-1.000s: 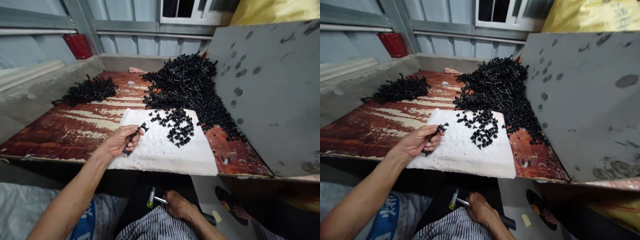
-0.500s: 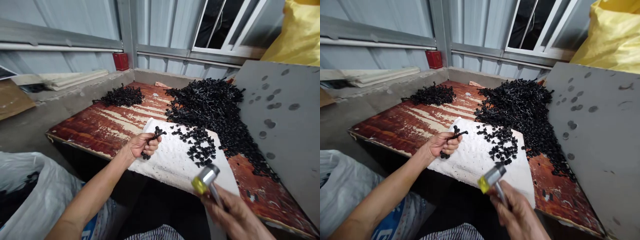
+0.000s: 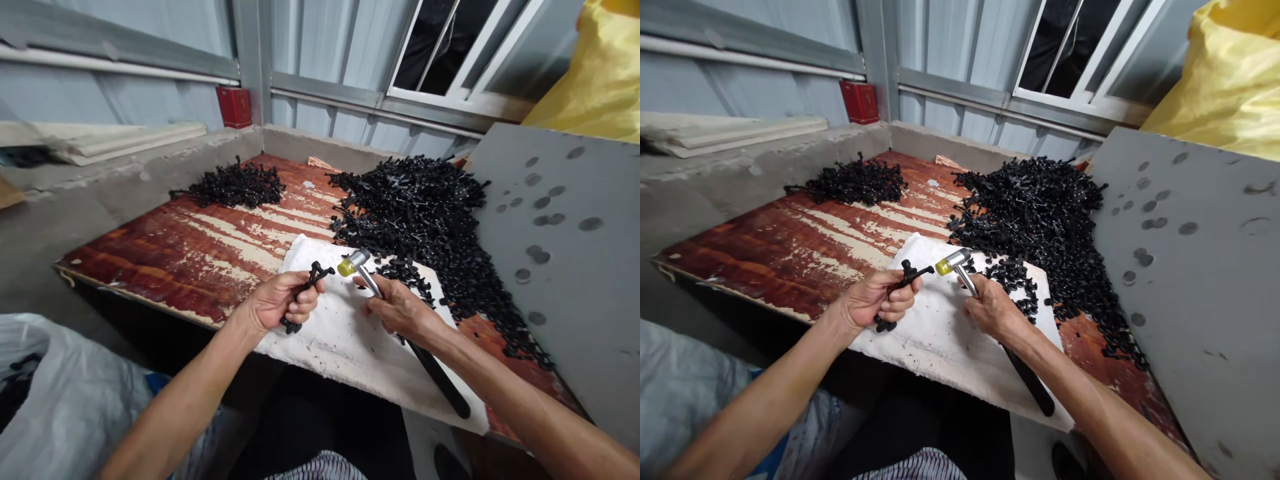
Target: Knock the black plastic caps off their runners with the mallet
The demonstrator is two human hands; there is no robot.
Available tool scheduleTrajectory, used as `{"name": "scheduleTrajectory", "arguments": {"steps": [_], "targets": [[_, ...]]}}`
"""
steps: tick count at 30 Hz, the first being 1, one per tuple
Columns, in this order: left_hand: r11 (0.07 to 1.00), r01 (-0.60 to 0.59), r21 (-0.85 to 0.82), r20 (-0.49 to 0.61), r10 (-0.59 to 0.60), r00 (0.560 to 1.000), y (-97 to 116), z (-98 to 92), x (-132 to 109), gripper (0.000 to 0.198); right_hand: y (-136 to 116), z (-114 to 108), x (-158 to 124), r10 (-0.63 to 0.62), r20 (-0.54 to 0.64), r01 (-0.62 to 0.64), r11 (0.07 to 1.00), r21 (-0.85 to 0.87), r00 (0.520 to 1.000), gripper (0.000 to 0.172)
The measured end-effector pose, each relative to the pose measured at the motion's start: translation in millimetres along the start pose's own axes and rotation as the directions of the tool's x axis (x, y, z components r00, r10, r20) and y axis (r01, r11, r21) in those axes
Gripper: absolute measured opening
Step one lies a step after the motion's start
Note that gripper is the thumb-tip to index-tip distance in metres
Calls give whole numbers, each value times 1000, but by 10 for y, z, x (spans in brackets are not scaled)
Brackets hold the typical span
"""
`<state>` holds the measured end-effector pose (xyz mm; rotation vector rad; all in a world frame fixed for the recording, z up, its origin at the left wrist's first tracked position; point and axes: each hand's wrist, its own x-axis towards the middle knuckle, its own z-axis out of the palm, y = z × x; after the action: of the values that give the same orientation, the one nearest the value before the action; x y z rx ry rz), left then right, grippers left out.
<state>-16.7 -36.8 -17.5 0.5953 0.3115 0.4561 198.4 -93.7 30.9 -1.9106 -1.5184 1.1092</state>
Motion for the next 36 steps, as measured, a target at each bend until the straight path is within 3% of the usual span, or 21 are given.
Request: {"name": "scheduleTrajectory", "arguments": {"steps": [5, 9, 12, 14, 19, 25, 29, 36], "targets": [[1000, 0, 25, -2, 0, 1000, 6, 4, -3, 18, 42, 53, -39, 2, 42, -5, 996, 87, 999, 55], [996, 23, 91, -53, -19, 998, 14, 50, -2, 18, 49, -2, -142, -14, -46, 23, 977, 210, 999, 51], [975, 66, 210, -149, -35, 988, 71, 143, 1, 20, 74, -97, -318, -12, -120, 50, 945, 322, 993, 36], [935, 88, 344, -214, -13, 977, 144, 225, 15, 23, 141, -157, -454, 16, -158, 58, 891, 450, 987, 27], [798, 154, 582, -242, -11, 970, 336, 374, 155, 32, 449, -158, -656, 138, -162, 40, 628, 777, 977, 38], [808, 238, 539, -209, -146, 967, 388, 302, 406, 26, 667, -47, -659, 204, -145, 41, 445, 895, 968, 40], [833, 307, 460, -205, -237, 950, 389, 230, 466, 21, 712, -47, -661, 167, -151, 66, 430, 901, 974, 36], [836, 359, 415, -228, -286, 931, 390, 212, 494, 17, 781, -60, -643, 101, -177, 115, 443, 889, 979, 28]]}}
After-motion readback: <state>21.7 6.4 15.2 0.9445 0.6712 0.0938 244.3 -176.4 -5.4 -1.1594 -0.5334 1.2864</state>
